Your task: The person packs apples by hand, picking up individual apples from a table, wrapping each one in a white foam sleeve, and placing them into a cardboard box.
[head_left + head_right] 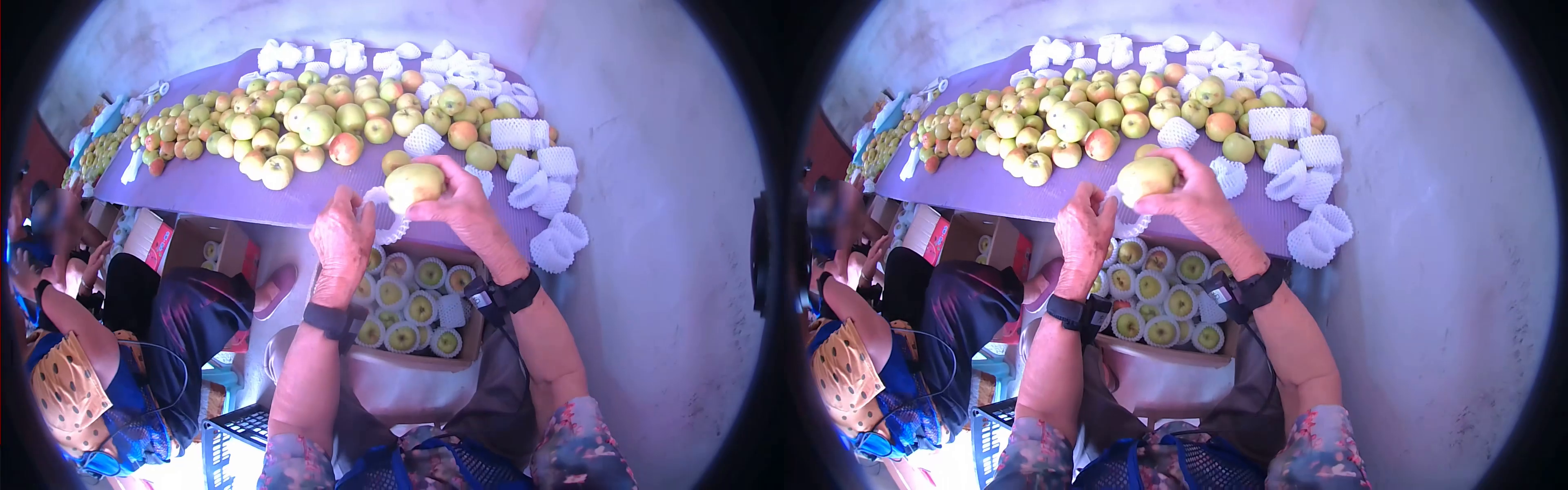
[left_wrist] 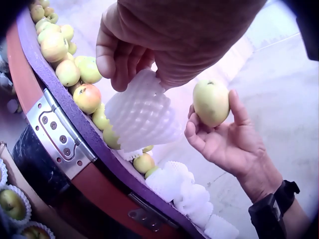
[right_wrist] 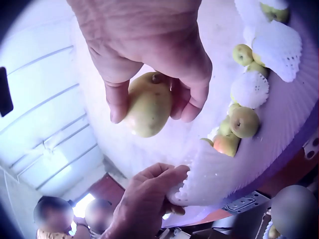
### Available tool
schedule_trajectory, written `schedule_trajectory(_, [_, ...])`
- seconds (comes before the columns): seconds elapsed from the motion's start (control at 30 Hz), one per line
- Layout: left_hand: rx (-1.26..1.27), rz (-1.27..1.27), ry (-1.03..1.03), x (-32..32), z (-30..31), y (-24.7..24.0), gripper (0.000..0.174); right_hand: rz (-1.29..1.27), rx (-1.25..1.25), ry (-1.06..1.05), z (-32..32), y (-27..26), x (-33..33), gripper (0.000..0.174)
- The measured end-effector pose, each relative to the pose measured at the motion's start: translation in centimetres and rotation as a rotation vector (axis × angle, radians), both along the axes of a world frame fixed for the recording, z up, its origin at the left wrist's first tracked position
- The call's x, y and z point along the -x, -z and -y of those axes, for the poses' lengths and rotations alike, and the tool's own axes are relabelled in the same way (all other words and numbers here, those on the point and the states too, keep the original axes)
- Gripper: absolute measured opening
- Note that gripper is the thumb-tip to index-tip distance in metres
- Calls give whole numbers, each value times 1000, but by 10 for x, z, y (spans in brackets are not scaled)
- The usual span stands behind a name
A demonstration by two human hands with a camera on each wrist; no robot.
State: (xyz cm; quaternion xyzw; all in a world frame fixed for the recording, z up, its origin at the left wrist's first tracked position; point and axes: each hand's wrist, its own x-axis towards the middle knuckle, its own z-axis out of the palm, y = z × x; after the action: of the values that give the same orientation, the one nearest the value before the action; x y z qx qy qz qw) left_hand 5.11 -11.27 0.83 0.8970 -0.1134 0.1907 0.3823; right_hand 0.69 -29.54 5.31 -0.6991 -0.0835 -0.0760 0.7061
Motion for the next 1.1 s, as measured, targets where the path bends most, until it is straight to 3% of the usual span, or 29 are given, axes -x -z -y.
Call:
schedule_trajectory(0.23, [111, -77, 43, -1, 9, 5, 15, 83, 304, 45, -4, 17, -1, 68])
schedule_trajectory(0.53, [286, -198, 170, -4, 2, 11, 17, -55, 111, -128, 2, 29, -7, 61])
schedule_trajectory(0.73, [359, -283, 186, -4, -5, 8, 18, 26, 425, -40, -7, 18, 3, 58])
schedule_trajectory(0.83, [259, -163, 195, -1, -6, 6, 20, 46, 612, -3, -11, 18, 3, 63])
schedule_trajectory(0.93, [244, -128, 220, -2, -6, 9, 23, 118, 703, 62, -15, 23, 1, 61])
schedule_trajectory(1.1, [311, -332, 332, -7, -8, 8, 47, 216, 652, 66, -15, 23, -4, 58])
